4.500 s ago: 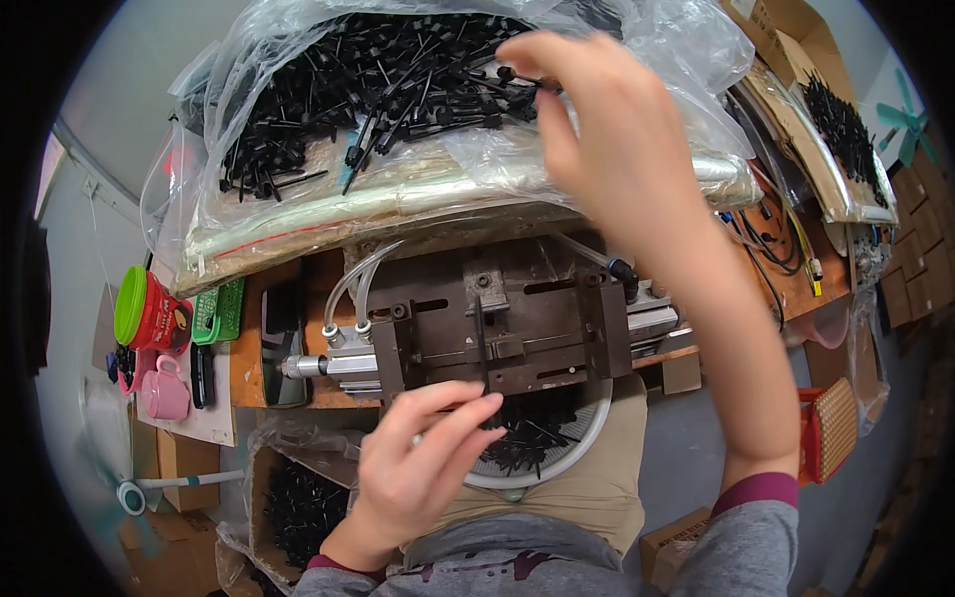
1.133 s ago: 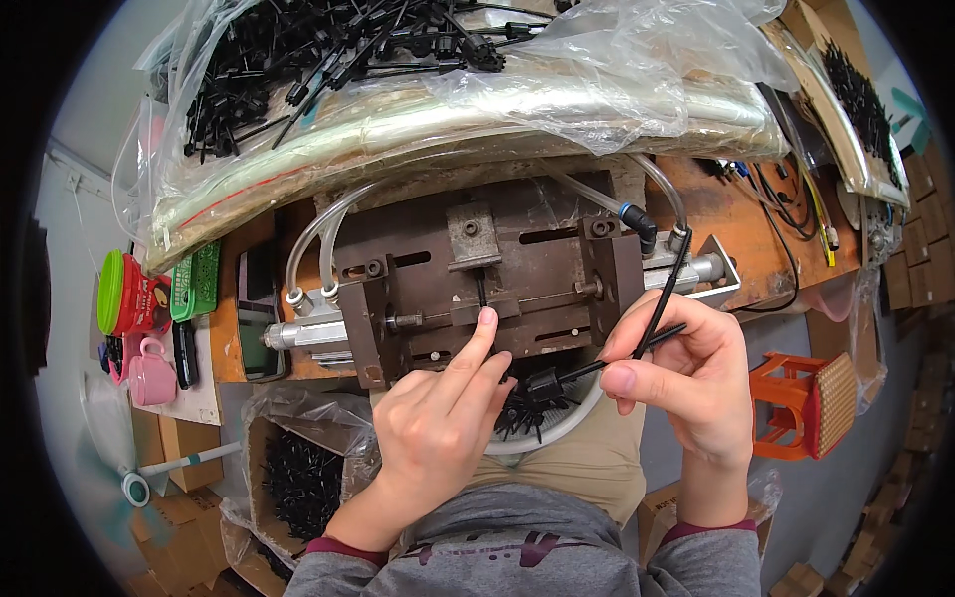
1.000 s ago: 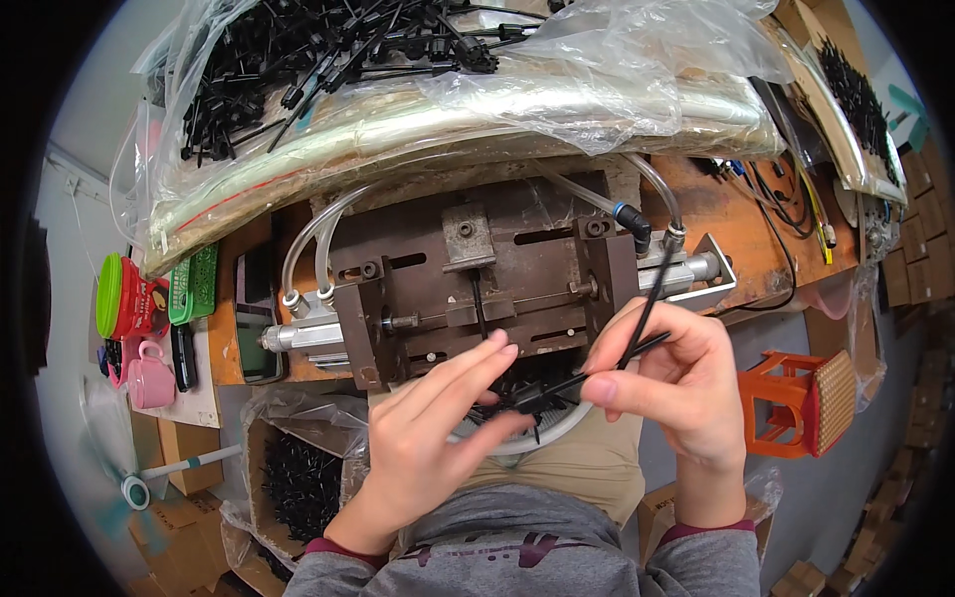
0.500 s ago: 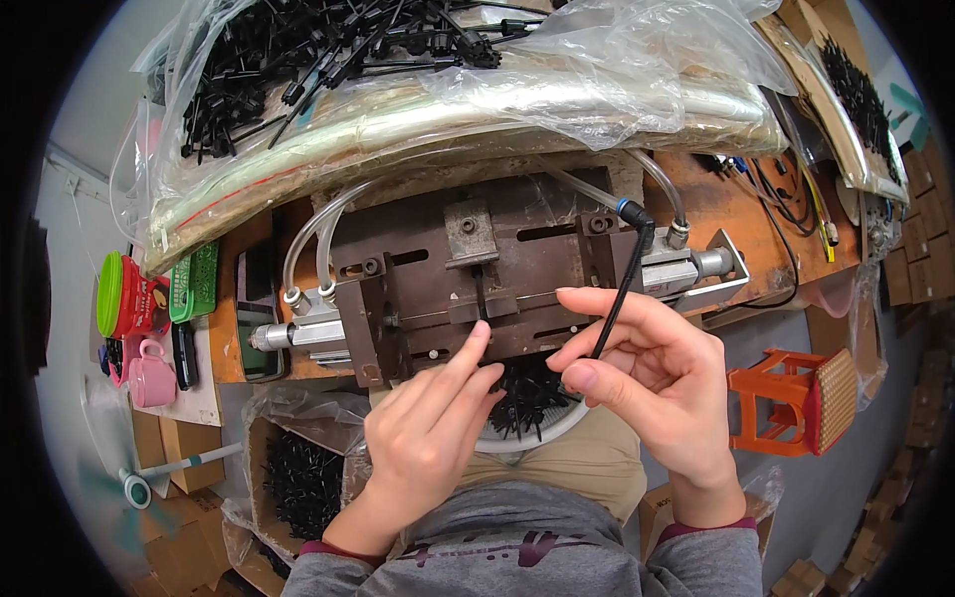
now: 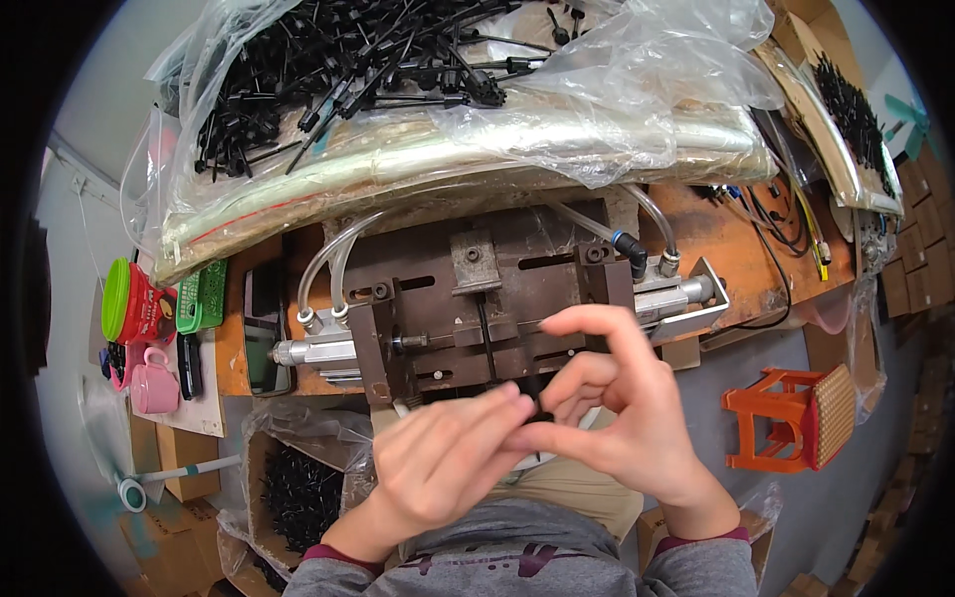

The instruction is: The recorder is using a specialized pneumatic assembly tool to press fit components onto black plastic wires.

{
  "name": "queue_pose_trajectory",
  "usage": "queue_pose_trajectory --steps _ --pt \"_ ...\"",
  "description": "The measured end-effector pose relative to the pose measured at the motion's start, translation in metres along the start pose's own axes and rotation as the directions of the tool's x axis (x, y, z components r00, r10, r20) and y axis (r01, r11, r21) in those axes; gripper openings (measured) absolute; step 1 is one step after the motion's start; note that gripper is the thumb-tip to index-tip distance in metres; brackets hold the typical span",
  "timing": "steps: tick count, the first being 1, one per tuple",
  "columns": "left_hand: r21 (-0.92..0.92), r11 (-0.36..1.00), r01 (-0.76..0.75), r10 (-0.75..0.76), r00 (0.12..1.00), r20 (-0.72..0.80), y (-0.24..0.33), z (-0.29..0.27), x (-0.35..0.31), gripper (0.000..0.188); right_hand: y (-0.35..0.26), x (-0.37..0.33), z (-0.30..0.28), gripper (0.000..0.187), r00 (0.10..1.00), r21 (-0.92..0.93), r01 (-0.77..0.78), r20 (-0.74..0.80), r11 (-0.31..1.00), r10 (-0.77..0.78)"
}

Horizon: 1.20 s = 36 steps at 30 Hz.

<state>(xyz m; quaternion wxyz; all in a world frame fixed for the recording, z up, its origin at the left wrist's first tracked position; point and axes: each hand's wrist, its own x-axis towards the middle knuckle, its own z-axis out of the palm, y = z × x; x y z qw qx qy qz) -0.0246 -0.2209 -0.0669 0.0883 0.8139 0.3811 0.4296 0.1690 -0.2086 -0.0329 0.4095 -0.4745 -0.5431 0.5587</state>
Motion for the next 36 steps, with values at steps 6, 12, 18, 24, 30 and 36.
queue_pose_trajectory --steps 6,12,18,24,30,36 --pt "-0.215 0.971 0.103 -0.115 0.992 -0.045 0.001 -0.018 0.002 0.038 -0.023 0.028 0.006 0.064 0.961 -0.162 0.097 0.273 0.982 -0.050" --pt "-0.172 0.957 0.232 -0.246 0.968 -0.060 -0.001 -0.025 -0.001 0.035 -0.050 0.071 0.018 0.042 0.912 -0.254 0.375 0.273 0.892 -0.305" --pt "-0.024 0.977 0.211 -0.202 0.958 0.201 0.001 -0.009 -0.014 0.031 -0.076 0.187 -0.024 0.036 0.620 -0.852 0.486 0.179 0.195 -0.764" --pt "0.280 0.958 0.056 -0.115 0.973 0.200 0.002 0.003 -0.010 0.034 -0.087 0.203 -0.005 0.053 0.887 -0.925 0.312 0.203 0.214 -0.416" --pt "0.341 0.939 0.036 -0.142 0.946 0.292 -0.002 0.002 -0.007 0.035 -0.074 0.182 0.001 0.027 0.771 -0.931 0.364 0.293 0.015 -0.566" --pt "0.359 0.933 0.014 -0.131 0.943 0.305 -0.002 0.001 -0.006 0.036 -0.086 0.189 -0.024 0.020 0.750 -0.906 0.398 0.230 0.145 -0.620"
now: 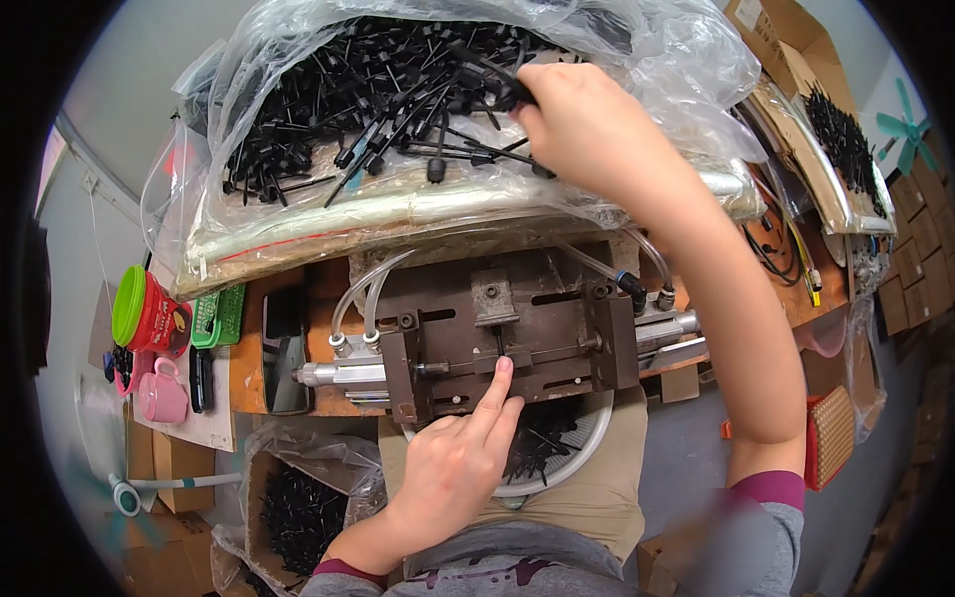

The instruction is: The recorder is using a specialized pneumatic assembly tool to press fit components onto black plastic wires.

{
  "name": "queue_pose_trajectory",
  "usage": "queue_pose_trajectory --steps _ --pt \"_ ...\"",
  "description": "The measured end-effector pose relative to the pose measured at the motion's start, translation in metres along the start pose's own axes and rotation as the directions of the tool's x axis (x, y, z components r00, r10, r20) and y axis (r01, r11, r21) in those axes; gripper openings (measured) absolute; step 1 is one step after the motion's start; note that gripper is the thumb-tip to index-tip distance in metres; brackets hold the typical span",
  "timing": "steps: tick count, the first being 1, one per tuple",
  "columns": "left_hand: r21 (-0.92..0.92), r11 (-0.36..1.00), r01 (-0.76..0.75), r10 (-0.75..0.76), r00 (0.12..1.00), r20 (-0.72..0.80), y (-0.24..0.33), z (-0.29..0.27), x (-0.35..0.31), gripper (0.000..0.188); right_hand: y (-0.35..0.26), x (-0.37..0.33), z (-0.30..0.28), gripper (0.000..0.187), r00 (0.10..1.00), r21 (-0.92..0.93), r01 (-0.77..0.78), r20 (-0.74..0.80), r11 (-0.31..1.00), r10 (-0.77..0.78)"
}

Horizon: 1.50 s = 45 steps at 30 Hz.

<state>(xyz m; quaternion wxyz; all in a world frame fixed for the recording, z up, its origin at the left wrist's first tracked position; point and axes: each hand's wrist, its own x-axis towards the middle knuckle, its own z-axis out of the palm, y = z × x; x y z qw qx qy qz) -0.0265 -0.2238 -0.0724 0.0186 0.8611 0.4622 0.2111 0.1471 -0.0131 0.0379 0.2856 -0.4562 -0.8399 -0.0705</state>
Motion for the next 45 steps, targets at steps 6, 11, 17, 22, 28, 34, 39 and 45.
queue_pose_trajectory --steps 6,11,17,22,28,34,39,45 --pt "-0.015 1.000 -0.018 0.019 1.000 0.023 -0.005 -0.004 0.000 0.031 0.006 0.008 -0.036 0.021 0.960 0.160 -0.260 0.145 0.952 0.238" --pt "-0.371 0.927 0.046 -0.099 0.987 -0.125 -0.011 -0.030 0.009 0.039 0.008 -0.005 -0.036 0.020 0.982 0.293 -0.099 0.185 0.951 0.045" --pt "-0.437 0.899 -0.020 -0.284 0.734 -0.617 -0.043 -0.051 0.069 0.038 0.003 -0.028 -0.021 0.023 0.993 0.286 0.109 0.021 0.952 -0.120" --pt "-0.729 0.674 -0.121 -0.397 0.772 -0.496 -0.049 -0.053 0.112 0.029 -0.034 -0.038 -0.018 0.019 0.984 0.296 0.180 -0.050 0.938 -0.173" --pt "-0.856 0.490 -0.162 -0.475 0.774 -0.418 -0.039 -0.049 0.106 0.025 -0.066 -0.062 -0.021 0.021 0.985 0.255 0.152 -0.117 0.955 -0.125" --pt "-0.679 0.672 -0.296 -0.188 0.819 -0.543 -0.028 -0.055 0.062 0.041 -0.059 -0.076 -0.026 0.012 0.997 0.466 -0.062 -0.015 0.883 0.078" --pt "-0.586 0.801 -0.126 -0.109 0.931 -0.349 -0.009 -0.052 0.015 0.039 -0.045 -0.101 -0.038 0.013 0.941 0.646 -0.332 0.172 0.688 0.293" --pt "-0.319 0.948 0.011 -0.089 0.969 -0.231 0.000 0.005 -0.011 0.028 -0.051 -0.146 -0.037 0.014 0.939 0.662 -0.313 0.109 0.681 0.325"
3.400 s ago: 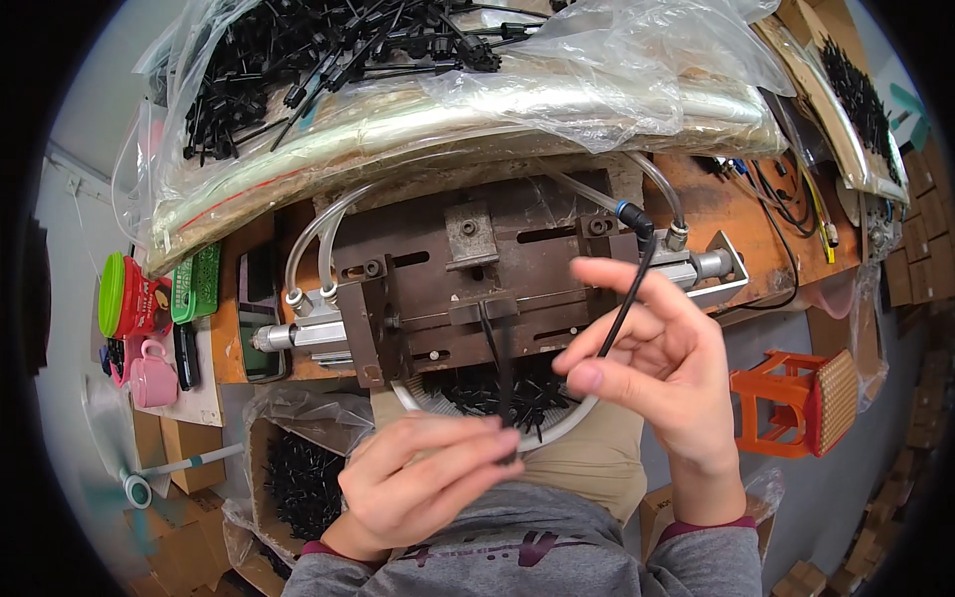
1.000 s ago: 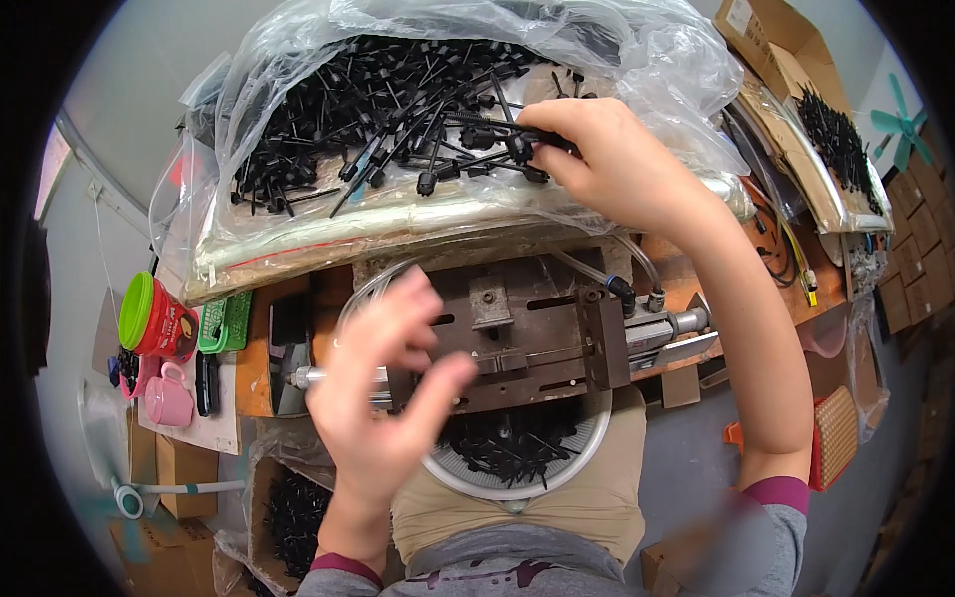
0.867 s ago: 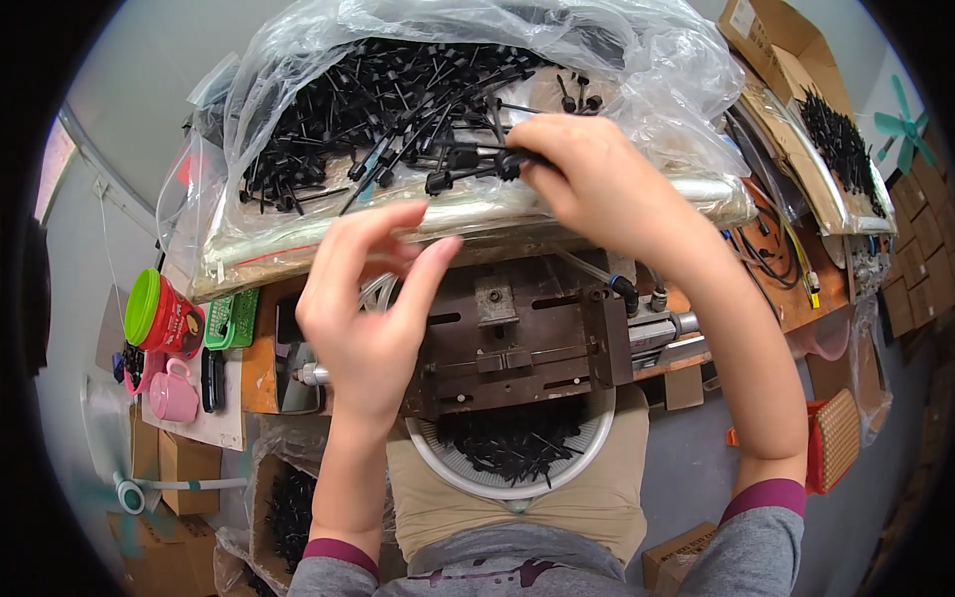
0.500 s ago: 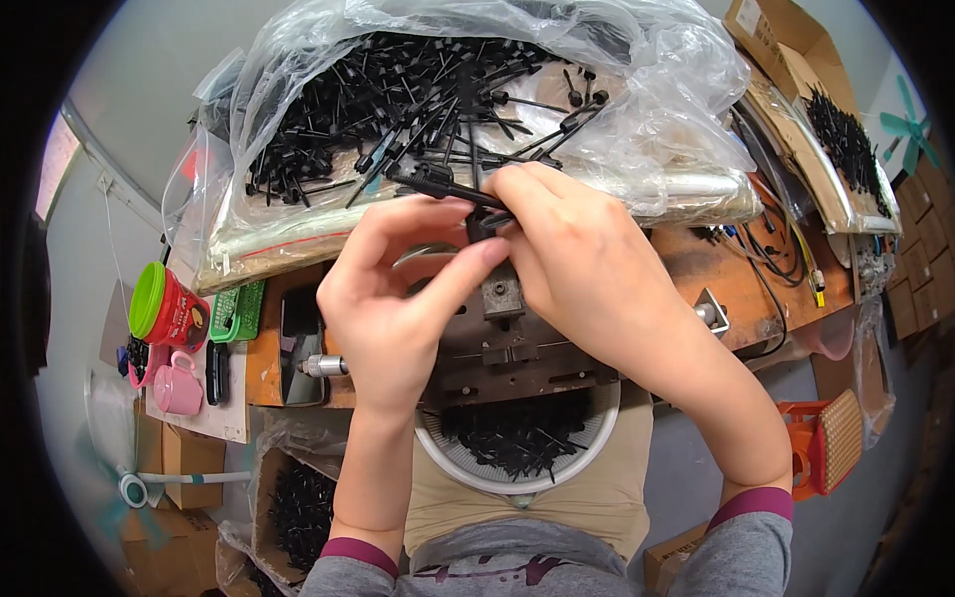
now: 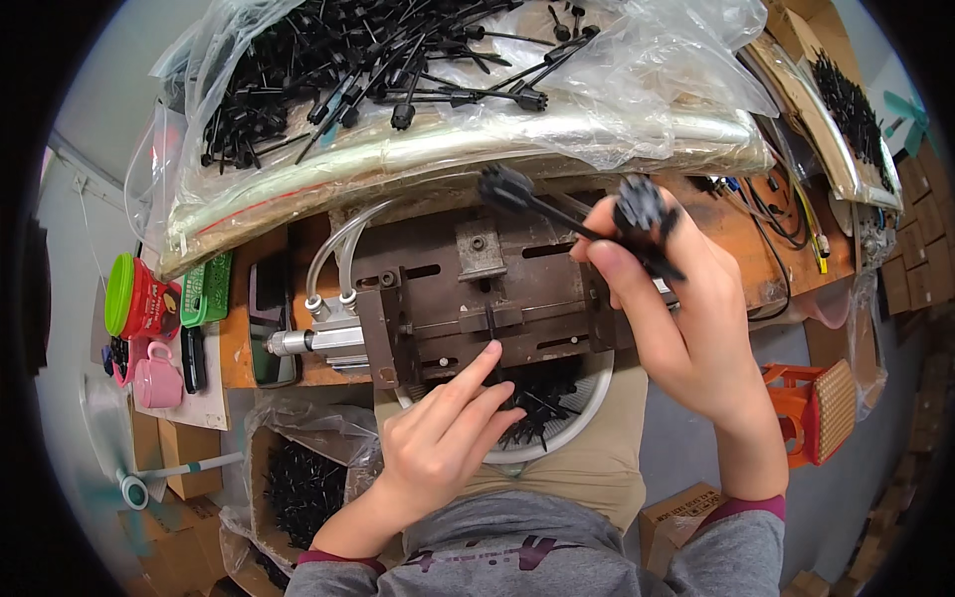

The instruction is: The recorder is using a specialized pneumatic assembly tool to press fit components onto black plastic wires.

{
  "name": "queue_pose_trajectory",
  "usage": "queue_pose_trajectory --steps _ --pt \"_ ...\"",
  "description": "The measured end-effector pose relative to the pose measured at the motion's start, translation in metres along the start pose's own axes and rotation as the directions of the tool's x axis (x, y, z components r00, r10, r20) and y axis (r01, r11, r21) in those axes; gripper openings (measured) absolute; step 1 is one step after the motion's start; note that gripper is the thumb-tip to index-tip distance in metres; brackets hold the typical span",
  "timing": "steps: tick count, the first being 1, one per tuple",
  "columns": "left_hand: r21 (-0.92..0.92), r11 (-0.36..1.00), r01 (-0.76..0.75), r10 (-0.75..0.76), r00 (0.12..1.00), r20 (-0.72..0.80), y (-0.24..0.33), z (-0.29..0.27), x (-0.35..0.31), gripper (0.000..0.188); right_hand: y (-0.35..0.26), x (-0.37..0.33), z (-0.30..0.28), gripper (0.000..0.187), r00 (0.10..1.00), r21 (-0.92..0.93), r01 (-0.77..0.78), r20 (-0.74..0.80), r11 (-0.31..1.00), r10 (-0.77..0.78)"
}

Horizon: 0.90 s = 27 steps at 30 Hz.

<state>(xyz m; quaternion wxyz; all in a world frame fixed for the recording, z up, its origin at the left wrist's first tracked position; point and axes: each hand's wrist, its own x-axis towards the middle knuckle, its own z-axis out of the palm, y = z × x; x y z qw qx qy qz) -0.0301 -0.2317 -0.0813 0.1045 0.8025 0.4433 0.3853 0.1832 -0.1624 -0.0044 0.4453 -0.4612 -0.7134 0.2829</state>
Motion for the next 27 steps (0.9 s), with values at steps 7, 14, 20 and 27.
queue_pose_trajectory --steps 7,14,20,27 --pt "0.209 0.976 -0.055 0.045 0.998 0.050 -0.008 0.007 0.011 0.028 0.020 -0.016 -0.009 0.029 0.913 -0.280 0.408 0.108 0.869 -0.394" --pt "0.169 0.985 -0.031 0.019 0.997 0.072 -0.009 0.005 0.013 0.030 0.032 -0.027 -0.010 0.033 0.785 -0.440 0.611 0.225 0.659 -0.578" --pt "-0.608 0.728 0.316 -0.227 0.949 0.220 0.009 -0.026 0.020 0.039 0.030 -0.032 0.002 0.015 0.681 -0.507 0.713 0.336 0.484 -0.651" --pt "-0.331 0.941 0.078 -0.081 0.997 0.005 0.009 -0.023 0.007 0.034 0.036 -0.029 0.007 0.032 0.751 -0.524 0.623 0.193 0.581 -0.631"
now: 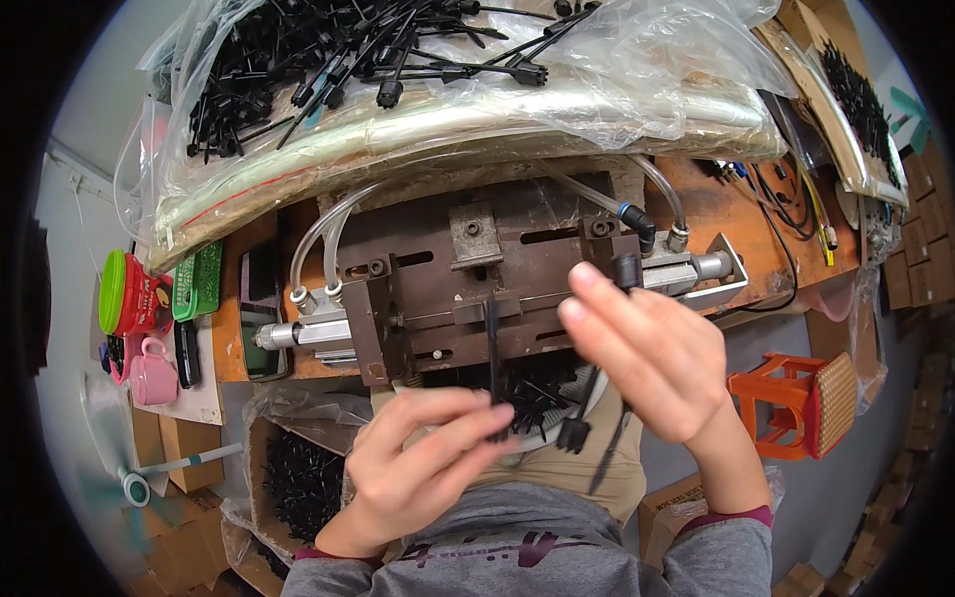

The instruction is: The recorder is using a specialized pneumatic assembly tool to press fit components onto black plastic wires.

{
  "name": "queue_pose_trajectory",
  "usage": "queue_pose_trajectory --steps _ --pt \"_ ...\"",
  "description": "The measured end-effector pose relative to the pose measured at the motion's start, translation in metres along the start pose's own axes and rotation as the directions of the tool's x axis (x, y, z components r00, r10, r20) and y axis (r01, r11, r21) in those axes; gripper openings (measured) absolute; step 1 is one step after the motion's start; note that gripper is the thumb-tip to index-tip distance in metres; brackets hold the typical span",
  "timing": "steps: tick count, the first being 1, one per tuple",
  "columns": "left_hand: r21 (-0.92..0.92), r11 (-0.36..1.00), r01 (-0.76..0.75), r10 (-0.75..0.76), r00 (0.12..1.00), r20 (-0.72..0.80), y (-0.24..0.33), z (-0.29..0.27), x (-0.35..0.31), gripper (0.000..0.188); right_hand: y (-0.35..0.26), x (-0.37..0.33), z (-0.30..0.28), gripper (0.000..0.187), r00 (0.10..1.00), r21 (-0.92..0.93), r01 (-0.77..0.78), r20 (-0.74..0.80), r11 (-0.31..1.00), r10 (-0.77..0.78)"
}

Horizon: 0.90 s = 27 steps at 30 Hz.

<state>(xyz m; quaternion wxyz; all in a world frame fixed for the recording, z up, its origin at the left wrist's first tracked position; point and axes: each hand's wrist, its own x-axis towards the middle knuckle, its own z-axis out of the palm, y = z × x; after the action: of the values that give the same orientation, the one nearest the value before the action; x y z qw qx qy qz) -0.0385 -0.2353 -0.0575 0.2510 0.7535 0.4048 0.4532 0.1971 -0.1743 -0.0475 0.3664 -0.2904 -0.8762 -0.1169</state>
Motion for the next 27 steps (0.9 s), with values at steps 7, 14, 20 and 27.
queue_pose_trajectory --steps 7,14,20,27 --pt "0.507 0.855 -0.112 0.082 0.993 0.081 -0.024 0.025 -0.005 0.029 -0.006 -0.005 0.004 0.032 0.999 0.023 -0.032 -0.024 0.999 0.033" --pt "0.494 0.866 -0.081 0.023 0.992 0.121 -0.021 0.018 0.009 0.032 -0.011 -0.003 0.001 0.035 0.999 -0.011 -0.021 0.047 1.000 0.022" --pt "-0.288 0.953 0.092 -0.056 0.990 0.130 -0.001 0.003 0.010 0.038 -0.023 0.005 0.005 0.031 0.993 0.030 0.025 0.115 0.999 -0.029" --pt "0.022 0.998 -0.052 0.051 0.997 0.049 0.000 0.000 0.002 0.037 -0.014 0.002 0.009 0.036 0.992 0.086 -0.123 0.022 0.989 0.122"
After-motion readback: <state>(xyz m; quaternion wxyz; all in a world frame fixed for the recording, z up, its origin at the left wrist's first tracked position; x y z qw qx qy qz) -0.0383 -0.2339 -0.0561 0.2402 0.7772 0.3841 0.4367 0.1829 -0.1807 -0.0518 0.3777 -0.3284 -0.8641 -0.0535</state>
